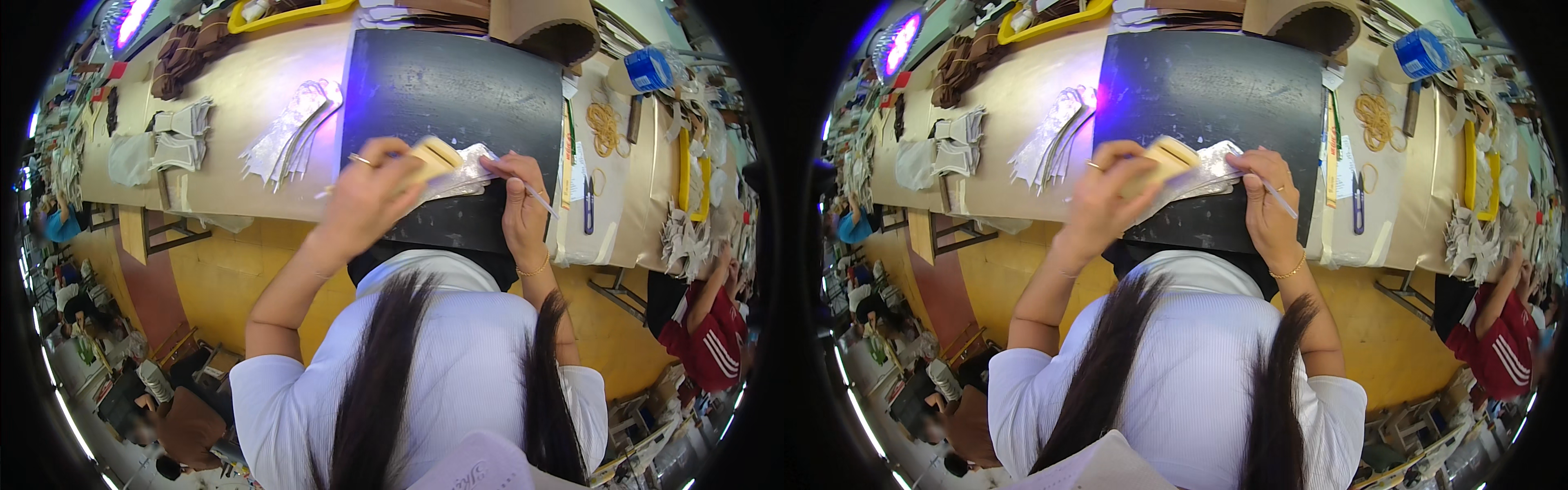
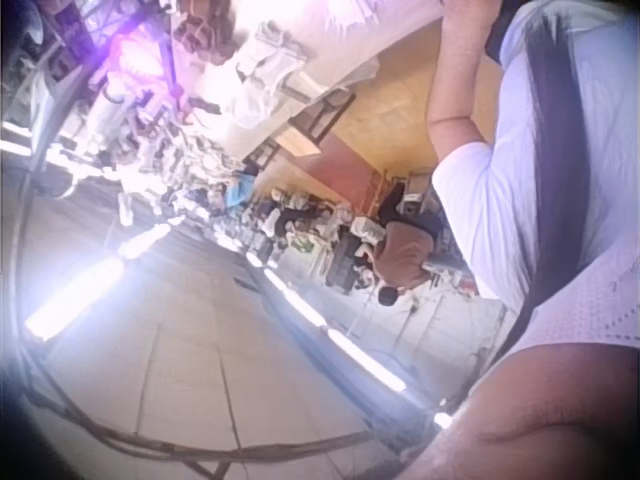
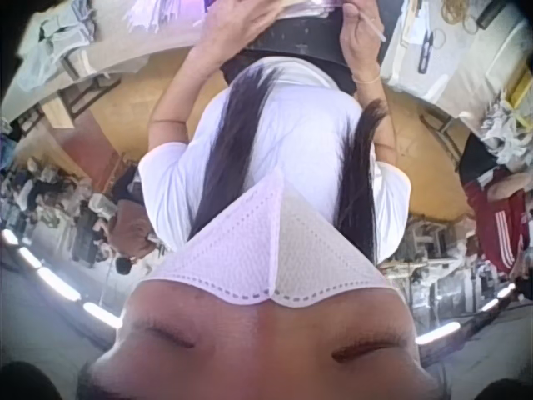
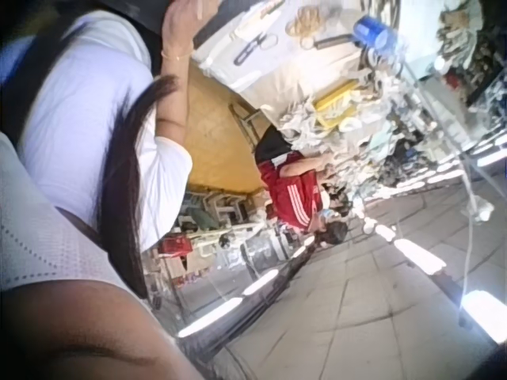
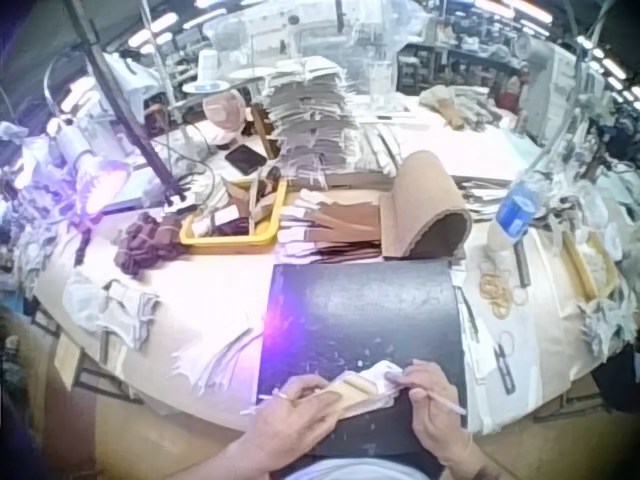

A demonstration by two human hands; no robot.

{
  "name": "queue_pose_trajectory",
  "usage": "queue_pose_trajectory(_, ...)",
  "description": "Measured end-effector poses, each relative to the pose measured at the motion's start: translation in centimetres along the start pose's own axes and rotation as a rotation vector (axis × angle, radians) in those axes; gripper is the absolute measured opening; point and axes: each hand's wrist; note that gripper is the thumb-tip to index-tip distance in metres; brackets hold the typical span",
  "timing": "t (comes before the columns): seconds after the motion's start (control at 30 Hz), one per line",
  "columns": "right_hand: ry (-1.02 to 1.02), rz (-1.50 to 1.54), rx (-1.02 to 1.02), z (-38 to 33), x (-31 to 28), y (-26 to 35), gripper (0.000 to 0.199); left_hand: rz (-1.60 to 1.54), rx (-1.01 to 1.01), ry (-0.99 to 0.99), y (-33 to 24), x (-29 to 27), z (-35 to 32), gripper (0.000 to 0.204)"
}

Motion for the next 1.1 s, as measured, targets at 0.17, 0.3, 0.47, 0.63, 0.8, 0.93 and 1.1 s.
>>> queue_pose_trajectory(0.17, 0.041, -0.045, 0.016, -0.4, -0.5, -0.1, 0.040, 0.202, -0.214, -0.206, 5.7, -6.8, -0.3, 0.025)
queue_pose_trajectory(0.3, 0.006, -0.058, -0.032, 0.4, -0.3, -0.3, 0.035, 0.364, -0.196, -0.236, 11.2, -8.4, -0.4, 0.024)
queue_pose_trajectory(0.47, -0.107, -0.036, 0.000, 0.3, -0.8, -0.4, 0.029, 0.371, -0.276, -0.233, 15.4, -7.5, -0.4, 0.021)
queue_pose_trajectory(0.63, -0.136, 0.239, 0.211, 0.1, -0.8, -0.8, 0.031, 0.099, -0.192, -0.167, 10.1, -4.2, 1.4, 0.024)
queue_pose_trajectory(0.8, -0.099, 0.250, 0.268, 0.2, -1.0, -0.8, 0.035, 0.090, 0.208, 0.058, 1.0, 1.9, 2.3, 0.019)
queue_pose_trajectory(0.93, -0.103, 0.261, 0.288, 0.3, -1.0, -0.6, 0.036, 0.062, 0.205, 0.070, 0.0, 4.4, 2.9, 0.018)
queue_pose_trajectory(1.1, -0.106, 0.267, 0.283, 0.3, -1.0, -0.5, 0.037, 0.037, 0.177, 0.073, 0.1, 5.1, 3.3, 0.018)
Point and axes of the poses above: each hand's wrist, its own z-axis towards the middle knuckle, its own x-axis out of the palm, y = z × x, and after that the axes turned 3 degrees about x, right-handed
